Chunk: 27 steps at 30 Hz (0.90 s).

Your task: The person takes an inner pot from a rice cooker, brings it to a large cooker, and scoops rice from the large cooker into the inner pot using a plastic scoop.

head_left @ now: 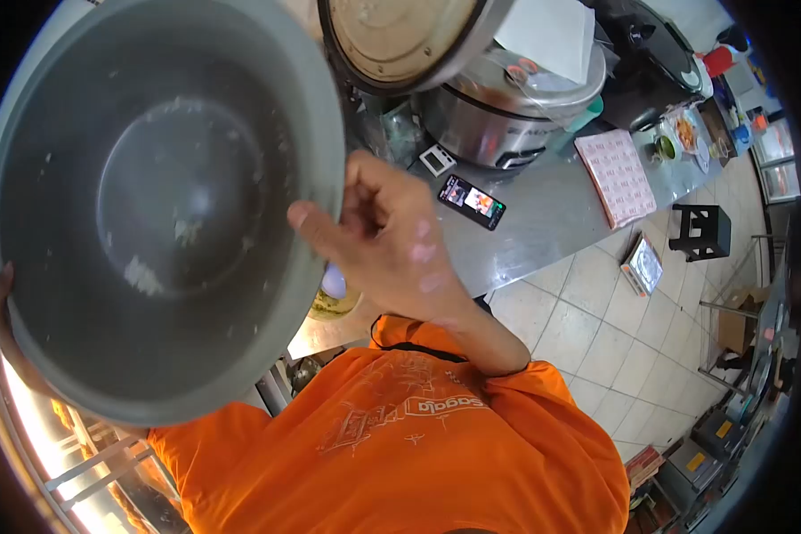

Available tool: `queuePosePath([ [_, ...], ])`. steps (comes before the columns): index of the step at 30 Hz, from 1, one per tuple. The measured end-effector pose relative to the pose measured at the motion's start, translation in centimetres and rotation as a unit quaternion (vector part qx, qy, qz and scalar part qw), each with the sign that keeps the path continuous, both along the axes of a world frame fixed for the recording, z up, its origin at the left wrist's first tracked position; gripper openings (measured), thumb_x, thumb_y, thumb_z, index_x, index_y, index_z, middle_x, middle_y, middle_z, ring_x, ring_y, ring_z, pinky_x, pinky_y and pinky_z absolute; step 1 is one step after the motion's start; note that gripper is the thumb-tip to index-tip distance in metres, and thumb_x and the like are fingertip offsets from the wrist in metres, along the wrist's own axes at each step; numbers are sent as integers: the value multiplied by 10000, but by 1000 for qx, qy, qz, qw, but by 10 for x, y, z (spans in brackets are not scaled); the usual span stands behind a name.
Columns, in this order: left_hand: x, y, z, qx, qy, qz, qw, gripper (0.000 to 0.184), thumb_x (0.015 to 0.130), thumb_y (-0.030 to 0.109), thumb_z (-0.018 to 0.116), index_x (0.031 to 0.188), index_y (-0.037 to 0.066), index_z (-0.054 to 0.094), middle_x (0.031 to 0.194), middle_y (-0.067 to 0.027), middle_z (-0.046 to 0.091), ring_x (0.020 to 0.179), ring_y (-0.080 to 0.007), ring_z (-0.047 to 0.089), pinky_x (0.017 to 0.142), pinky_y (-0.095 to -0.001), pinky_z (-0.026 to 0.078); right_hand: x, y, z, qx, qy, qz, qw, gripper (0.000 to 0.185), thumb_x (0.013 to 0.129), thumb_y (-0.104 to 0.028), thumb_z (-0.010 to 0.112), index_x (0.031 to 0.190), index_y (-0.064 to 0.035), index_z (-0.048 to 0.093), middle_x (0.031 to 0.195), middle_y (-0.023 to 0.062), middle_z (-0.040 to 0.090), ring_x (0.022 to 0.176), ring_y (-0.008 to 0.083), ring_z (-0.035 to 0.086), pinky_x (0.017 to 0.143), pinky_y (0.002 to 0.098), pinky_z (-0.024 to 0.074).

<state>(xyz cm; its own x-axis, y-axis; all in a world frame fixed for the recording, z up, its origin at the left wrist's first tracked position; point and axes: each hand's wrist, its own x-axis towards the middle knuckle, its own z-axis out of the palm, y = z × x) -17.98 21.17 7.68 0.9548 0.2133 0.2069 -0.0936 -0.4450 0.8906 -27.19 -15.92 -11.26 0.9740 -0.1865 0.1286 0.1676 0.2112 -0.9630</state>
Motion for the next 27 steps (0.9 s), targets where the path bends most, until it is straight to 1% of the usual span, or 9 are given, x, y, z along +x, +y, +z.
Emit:
queuePosePath([
  [6,-93,5,24,73,-5,60,996,297,830,283,662,978,29,616,851,-61,603,762,-155,561,705,-262,445,-34,14,-49,53,34,164,985,179,871,-140,717,797,-42,587,580,-66,421,549,16,336,491,197,277],
  [8,-119,4,31,92,2,88,992,286,835,280,662,964,29,612,836,-57,597,751,-149,553,697,-262,440,-28,14,-72,-5,-11,239,971,184,911,-195,677,834,-39,615,591,-64,458,552,33,367,502,223,319],
  [10,-143,6,35,106,4,113,988,276,840,278,663,950,30,609,822,-53,590,740,-144,546,688,-261,435,-10,29,-124,-52,-50,129,989,198,924,-235,648,845,-54,626,616,-6,532,527,111,458,538,268,393],
  [12,-165,7,36,117,8,133,984,268,846,275,663,936,30,605,807,-49,584,729,-139,538,679,-260,430,12,18,-138,-286,-29,90,954,173,893,-225,653,866,-55,636,727,79,602,627,233,567,620,325,461],
  [15,-200,14,35,139,19,159,977,257,854,272,664,916,31,599,785,-43,574,713,-131,526,666,-259,422,36,22,-178,-375,-69,103,919,153,868,-219,655,887,-68,639,823,139,607,748,304,585,668,378,476],
  [20,-241,27,5,150,61,166,973,246,867,265,666,881,32,589,748,-33,558,686,-118,507,644,-257,409,34,30,-209,-290,-84,125,945,164,866,-213,654,892,-54,623,817,135,602,745,307,575,687,411,469],
  [22,-254,31,-8,152,79,166,971,244,872,263,666,868,33,585,734,-29,552,675,-113,499,635,-256,404,19,2,-169,-255,-37,206,944,150,879,-184,641,892,-35,627,802,129,617,742,264,598,681,368,472],
  [23,-263,31,-12,156,85,169,969,244,875,262,666,861,33,583,726,-27,549,670,-110,495,631,-256,402,17,-10,-163,-262,-36,191,945,150,879,-184,641,892,-35,627,802,129,617,742,264,598,681,368,472],
  [27,-293,25,-23,173,116,165,964,246,886,257,668,833,34,575,697,-19,536,648,-99,480,613,-254,392,-3,-92,-149,-232,-52,130,962,125,900,-135,633,939,-16,641,796,61,635,682,103,563,624,262,449],
])
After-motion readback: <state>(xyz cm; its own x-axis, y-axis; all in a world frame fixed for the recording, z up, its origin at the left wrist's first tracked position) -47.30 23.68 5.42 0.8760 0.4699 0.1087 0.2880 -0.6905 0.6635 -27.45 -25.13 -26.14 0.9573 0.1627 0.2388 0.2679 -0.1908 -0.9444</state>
